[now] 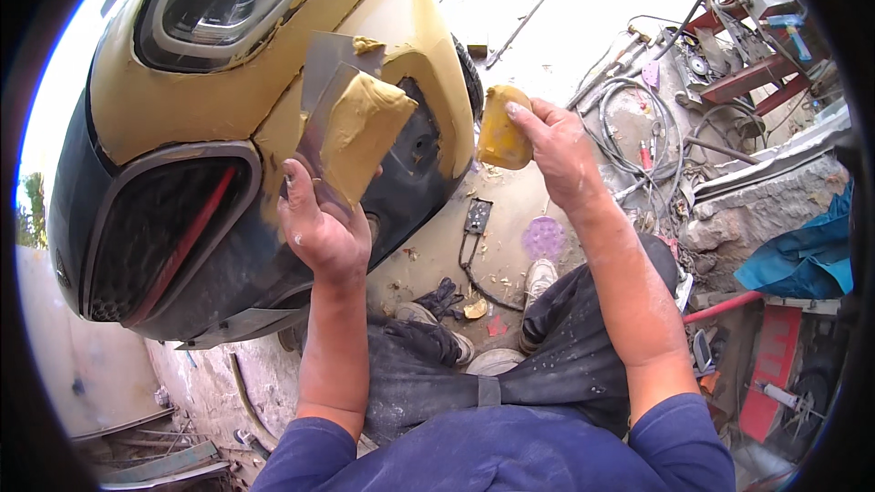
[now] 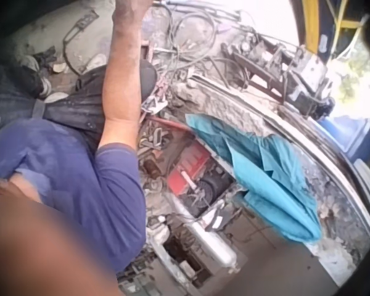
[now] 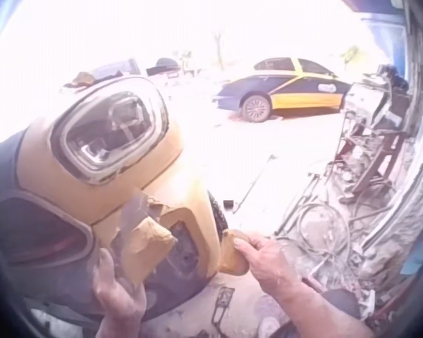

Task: The person applies yellow body filler to the front bumper of a car using a metal spreader. They repeatedly scoop filler from the spreader and smooth it onto the bumper surface around the headlight and grille area.

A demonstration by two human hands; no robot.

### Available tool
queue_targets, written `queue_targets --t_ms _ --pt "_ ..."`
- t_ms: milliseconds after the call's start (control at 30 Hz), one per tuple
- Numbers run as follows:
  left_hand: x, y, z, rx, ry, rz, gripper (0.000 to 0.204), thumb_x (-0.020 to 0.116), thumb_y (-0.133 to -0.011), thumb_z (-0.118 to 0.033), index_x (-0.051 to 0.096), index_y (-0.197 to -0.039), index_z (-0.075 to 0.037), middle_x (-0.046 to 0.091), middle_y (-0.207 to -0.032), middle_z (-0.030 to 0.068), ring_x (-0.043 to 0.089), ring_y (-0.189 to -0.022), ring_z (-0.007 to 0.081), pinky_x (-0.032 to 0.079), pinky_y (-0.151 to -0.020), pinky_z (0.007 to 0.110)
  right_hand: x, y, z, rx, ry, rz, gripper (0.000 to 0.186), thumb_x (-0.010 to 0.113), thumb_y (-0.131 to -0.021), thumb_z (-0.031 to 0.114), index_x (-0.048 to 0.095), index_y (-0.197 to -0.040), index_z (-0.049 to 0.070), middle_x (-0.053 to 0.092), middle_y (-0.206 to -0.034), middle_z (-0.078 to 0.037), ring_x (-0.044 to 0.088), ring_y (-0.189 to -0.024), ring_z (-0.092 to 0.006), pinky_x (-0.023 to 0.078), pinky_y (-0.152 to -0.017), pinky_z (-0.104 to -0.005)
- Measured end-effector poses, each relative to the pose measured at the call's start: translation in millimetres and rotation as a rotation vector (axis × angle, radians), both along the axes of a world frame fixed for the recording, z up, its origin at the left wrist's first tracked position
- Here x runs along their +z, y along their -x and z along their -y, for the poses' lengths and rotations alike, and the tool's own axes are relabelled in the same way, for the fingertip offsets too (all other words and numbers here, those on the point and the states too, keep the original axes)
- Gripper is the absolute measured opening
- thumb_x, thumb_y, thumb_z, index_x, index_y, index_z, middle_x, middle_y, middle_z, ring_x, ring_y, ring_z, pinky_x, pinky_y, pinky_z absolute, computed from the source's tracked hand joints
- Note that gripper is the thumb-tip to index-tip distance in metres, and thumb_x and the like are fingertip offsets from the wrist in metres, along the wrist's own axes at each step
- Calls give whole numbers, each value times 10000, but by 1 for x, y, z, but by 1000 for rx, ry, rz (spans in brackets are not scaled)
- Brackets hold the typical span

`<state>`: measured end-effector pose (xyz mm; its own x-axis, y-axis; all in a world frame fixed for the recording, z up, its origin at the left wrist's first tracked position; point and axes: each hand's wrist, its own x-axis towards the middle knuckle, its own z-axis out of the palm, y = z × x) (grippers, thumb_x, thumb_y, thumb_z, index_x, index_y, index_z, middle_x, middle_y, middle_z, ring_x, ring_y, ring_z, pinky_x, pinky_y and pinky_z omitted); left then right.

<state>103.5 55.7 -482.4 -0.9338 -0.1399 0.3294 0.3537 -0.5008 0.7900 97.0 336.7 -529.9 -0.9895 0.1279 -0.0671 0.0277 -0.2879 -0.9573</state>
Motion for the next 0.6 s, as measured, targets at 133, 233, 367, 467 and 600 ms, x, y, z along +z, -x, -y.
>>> queue_targets --t_ms 133,233,367,467,600 --pt "2 5 5 84 -36 13 436 547 -1161 -372 599 -1440 -40 735 -1322 121 757 -1100 289 633 -870 472 -45 3 28 -70 183 123 310 669 -1052 105 691 -1327 -35 761 -1211 -105 748 -1097 -207 633 -937 -392" --pt "4 8 8 111 -48 16 429 555 -1158 -382 617 -1394 -29 737 -1306 133 755 -1099 298 627 -878 470 -68 5 47 -93 269 220 322 623 -1033 -6 666 -1352 -31 741 -1268 -138 751 -1142 -263 635 -994 -424" --pt "5 8 13 125 -50 26 437 571 -1150 -395 631 -1358 -15 741 -1286 139 753 -1093 304 623 -873 469 -79 12 61 -168 299 287 327 585 -1030 -57 611 -1356 -75 715 -1295 -176 746 -1163 -304 631 -1035 -448" --pt "6 5 18 120 -42 40 438 581 -1145 -401 637 -1356 -21 744 -1282 133 752 -1094 299 622 -868 468 -80 18 68 -219 340 304 334 583 -1023 -74 581 -1357 -89 697 -1316 -195 739 -1176 -327 628 -1051 -452" --pt "6 6 23 109 -48 33 429 587 -1143 -407 643 -1358 -41 746 -1290 120 749 -1108 287 621 -870 470 -78 20 78 -273 386 313 338 583 -1017 -86 570 -1354 -86 682 -1331 -213 730 -1195 -346 623 -1067 -450"
